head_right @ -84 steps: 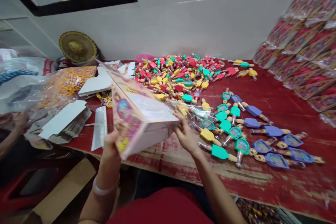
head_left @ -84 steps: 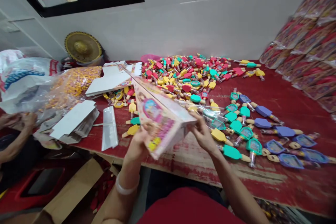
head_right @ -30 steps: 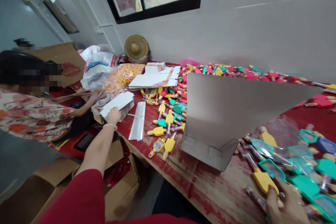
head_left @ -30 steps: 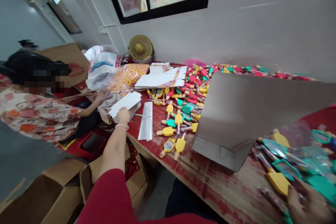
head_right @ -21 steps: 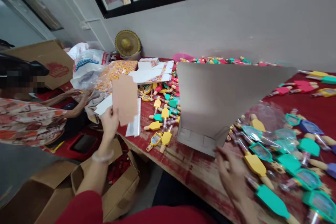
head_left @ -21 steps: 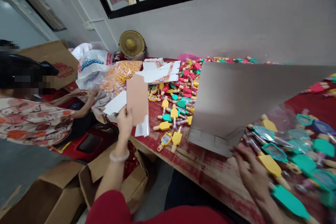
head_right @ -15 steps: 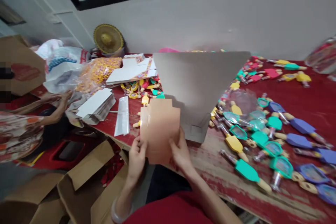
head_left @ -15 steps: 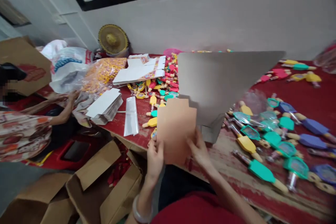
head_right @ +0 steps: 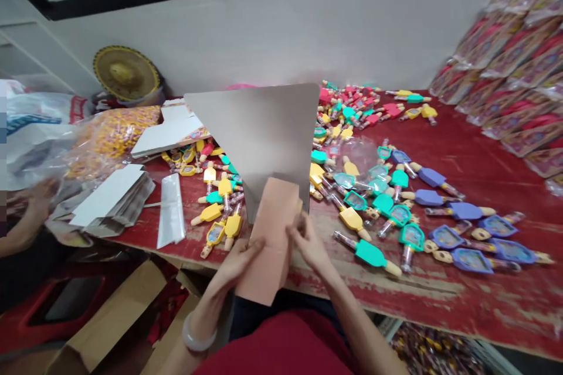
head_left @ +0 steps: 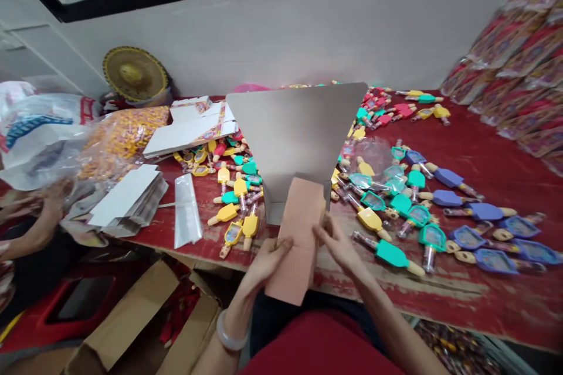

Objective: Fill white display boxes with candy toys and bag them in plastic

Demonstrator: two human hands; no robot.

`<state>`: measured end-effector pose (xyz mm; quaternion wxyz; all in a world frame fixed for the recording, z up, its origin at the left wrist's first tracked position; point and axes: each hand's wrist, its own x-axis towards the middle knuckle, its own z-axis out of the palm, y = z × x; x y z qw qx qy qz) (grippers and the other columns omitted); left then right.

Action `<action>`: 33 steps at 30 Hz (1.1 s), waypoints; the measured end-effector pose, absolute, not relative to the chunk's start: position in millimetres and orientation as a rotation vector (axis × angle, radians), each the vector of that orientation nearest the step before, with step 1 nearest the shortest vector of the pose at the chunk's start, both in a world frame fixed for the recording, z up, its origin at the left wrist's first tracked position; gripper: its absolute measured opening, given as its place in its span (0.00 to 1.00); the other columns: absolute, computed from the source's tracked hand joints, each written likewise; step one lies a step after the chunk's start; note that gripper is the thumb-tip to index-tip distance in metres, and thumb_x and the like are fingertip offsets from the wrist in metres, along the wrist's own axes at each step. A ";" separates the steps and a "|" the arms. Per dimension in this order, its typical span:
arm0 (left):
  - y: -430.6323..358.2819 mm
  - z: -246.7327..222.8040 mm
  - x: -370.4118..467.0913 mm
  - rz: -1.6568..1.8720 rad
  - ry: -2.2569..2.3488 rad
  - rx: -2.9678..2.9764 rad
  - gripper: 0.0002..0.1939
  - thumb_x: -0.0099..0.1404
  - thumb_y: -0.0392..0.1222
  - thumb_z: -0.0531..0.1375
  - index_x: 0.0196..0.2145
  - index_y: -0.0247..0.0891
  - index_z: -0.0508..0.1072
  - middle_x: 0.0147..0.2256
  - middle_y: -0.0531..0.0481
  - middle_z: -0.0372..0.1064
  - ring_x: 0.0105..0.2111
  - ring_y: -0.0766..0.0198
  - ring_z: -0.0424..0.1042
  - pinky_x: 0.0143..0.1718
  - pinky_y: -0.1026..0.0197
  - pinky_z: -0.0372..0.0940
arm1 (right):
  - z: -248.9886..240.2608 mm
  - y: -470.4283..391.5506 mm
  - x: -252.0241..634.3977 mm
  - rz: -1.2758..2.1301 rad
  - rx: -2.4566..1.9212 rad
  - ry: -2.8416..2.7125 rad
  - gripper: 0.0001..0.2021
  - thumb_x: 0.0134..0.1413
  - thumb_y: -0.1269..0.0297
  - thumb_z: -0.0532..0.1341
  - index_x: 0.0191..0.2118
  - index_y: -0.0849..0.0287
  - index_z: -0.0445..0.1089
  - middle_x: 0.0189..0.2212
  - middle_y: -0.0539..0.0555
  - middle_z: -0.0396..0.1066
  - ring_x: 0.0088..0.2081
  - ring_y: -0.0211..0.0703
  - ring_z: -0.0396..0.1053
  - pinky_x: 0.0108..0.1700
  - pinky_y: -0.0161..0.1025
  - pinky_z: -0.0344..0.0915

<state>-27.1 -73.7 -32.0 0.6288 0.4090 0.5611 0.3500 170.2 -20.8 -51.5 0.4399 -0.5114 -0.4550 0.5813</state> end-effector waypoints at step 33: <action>-10.4 -97.2 -63.7 1.096 1.910 1.290 0.25 0.68 0.62 0.57 0.48 0.38 0.73 0.38 0.45 0.74 0.41 0.53 0.75 0.47 0.51 0.69 | -121.8 28.3 197.3 0.935 -1.664 -1.119 0.30 0.51 0.34 0.61 0.45 0.56 0.64 0.43 0.60 0.73 0.43 0.53 0.72 0.48 0.48 0.69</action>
